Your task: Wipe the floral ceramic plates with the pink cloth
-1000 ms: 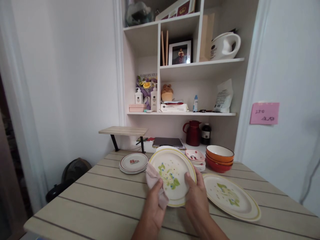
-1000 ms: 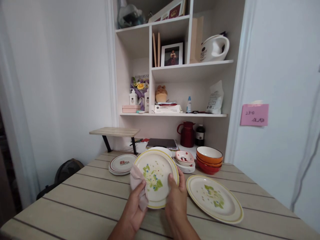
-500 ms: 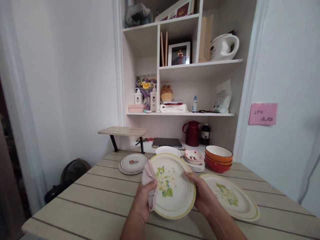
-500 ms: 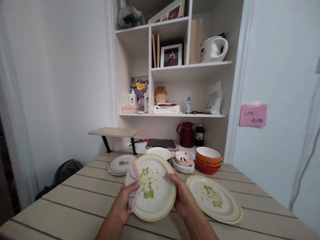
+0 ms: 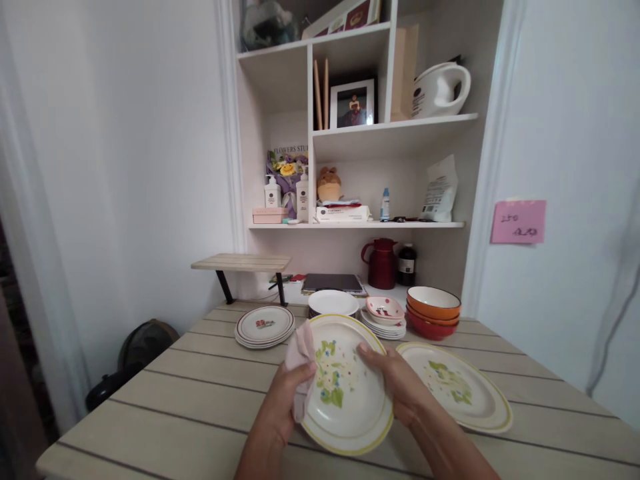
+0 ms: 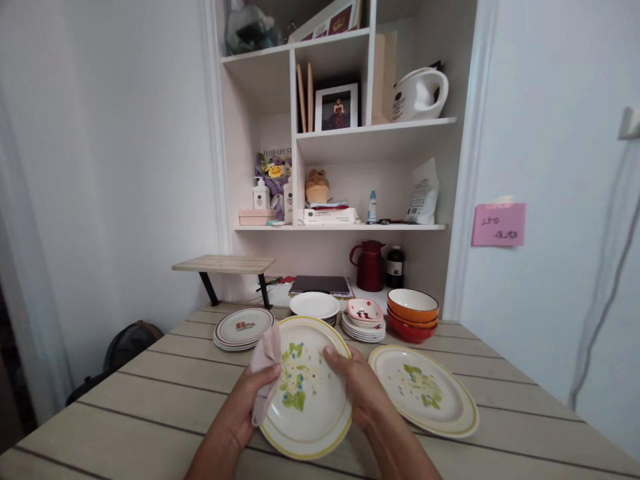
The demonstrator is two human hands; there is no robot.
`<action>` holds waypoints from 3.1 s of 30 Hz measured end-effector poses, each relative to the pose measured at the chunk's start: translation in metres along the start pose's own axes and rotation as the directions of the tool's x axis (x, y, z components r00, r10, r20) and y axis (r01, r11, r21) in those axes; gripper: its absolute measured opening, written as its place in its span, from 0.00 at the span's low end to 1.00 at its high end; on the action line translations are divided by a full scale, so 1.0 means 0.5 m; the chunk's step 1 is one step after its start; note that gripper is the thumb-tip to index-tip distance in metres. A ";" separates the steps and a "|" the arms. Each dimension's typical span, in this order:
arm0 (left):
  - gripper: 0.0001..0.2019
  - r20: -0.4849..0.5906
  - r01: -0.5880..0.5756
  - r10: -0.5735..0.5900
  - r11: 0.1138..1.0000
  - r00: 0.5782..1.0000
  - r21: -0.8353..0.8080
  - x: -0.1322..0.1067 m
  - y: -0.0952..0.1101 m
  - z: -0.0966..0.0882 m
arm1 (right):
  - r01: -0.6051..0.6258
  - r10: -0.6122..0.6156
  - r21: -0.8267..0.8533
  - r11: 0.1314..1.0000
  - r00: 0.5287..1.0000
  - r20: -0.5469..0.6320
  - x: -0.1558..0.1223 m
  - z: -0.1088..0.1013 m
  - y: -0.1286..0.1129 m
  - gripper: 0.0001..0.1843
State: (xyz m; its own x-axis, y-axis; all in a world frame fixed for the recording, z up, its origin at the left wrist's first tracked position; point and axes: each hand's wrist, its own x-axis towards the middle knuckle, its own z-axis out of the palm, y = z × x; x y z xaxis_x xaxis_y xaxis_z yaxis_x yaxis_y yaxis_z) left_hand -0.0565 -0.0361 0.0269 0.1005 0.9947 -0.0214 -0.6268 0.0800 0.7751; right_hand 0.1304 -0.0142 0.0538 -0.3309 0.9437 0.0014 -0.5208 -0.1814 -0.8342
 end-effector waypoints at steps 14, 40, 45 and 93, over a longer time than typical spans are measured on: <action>0.28 -0.155 -0.079 0.037 0.958 0.987 -0.275 0.036 -0.078 0.050 | 0.364 -0.286 0.121 0.923 0.863 -0.416 0.030 0.042 0.069 0.44; 0.33 0.031 0.050 -0.052 0.998 0.998 0.048 -0.010 -0.002 -0.001 | -0.135 0.131 0.086 0.987 0.990 0.046 -0.003 -0.009 -0.014 0.31; 0.31 -0.004 0.036 -0.036 0.999 0.999 0.026 0.004 -0.009 -0.006 | 0.053 -0.051 0.058 0.997 0.998 -0.045 0.009 -0.003 0.013 0.36; 0.32 0.002 0.067 -0.067 0.995 0.998 0.073 -0.006 0.003 -0.006 | -0.242 0.236 0.080 0.967 0.969 0.072 0.001 -0.018 -0.016 0.26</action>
State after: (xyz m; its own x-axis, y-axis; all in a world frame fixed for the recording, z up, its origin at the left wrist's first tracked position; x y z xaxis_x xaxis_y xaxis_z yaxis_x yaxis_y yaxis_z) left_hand -0.0598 -0.0389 0.0262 0.1439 0.9870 -0.0721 -0.5604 0.1413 0.8161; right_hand 0.1414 -0.0100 0.0556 -0.5005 0.8516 -0.1562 -0.4867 -0.4259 -0.7627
